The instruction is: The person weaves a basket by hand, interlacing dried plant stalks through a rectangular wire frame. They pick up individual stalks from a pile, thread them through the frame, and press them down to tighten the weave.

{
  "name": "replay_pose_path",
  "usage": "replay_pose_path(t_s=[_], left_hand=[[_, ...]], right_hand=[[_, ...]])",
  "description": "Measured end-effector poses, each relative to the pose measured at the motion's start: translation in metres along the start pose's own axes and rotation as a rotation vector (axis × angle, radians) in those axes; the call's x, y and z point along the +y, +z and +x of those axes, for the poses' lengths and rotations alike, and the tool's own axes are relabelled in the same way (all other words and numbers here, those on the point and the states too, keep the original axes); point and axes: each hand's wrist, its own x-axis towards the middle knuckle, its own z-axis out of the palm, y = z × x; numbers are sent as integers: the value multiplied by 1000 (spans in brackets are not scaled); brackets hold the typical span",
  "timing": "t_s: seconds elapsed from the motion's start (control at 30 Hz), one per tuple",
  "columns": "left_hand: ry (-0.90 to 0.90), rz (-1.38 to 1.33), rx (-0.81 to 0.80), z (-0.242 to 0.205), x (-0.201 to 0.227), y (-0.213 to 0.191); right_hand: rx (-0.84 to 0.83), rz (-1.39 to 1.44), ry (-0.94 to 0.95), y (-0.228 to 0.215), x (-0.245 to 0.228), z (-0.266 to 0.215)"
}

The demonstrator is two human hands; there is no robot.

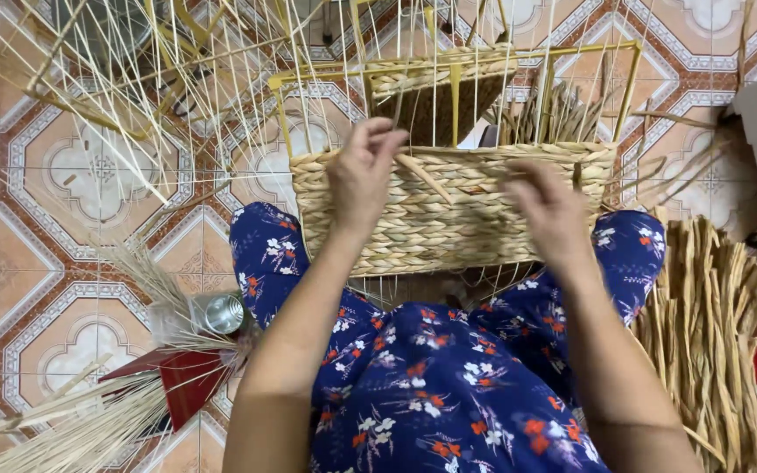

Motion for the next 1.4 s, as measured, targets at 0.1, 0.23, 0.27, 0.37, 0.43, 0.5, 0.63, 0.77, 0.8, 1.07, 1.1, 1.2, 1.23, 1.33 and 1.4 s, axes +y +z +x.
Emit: replay_pose_path(t_s=[0.1, 0.23, 0.27, 0.37, 0.43, 0.5, 0.63, 0.77, 0.8, 1.07, 1.1, 1.2, 1.23, 1.33, 1.4], left_hand=[[-163, -21, -236, 9, 15, 2], [-562, -24, -591, 46, 58, -33], [-515, -86, -715, 52, 51, -37], [-369, 26, -802, 53, 55, -29], [-276, 196, -762, 46, 54, -21], [-200, 83, -643, 41, 44, -17], [-355, -224, -738, 44, 9, -12], [-471, -266, -775, 61, 12, -12], [-518, -164, -750, 64, 18, -10], [-358, 117, -771, 65, 49, -3], [-524, -59, -820, 68, 48, -2], [-496, -42, -738, 65, 51, -6], [-503, -42, -737, 61, 47, -5], [-435, -27, -630, 49, 37, -11], [-279, -430, -373, 35, 25, -24]], right_hand=[[-287, -90, 219, 48, -49, 10], [-146, -172, -151, 66, -22, 31], [-123, -162, -42, 62, -20, 41], [-106, 13, 69, 52, -15, 71], [-114, 175, 76, 50, -11, 82], [-157, 212, -35, 50, -8, 90], [-230, -124, -48, 67, -8, 88], [-121, 23, -171, 77, 8, 74], [-116, 35, -332, 79, 9, 69], [100, -591, -256, 52, -3, 67], [18, -630, -124, 52, 9, 72], [-42, -546, -1, 45, -13, 68], [-49, -545, 0, 46, -18, 65], [1, -551, -3, 45, -29, 60], [-57, -459, 76, 41, -21, 59]])
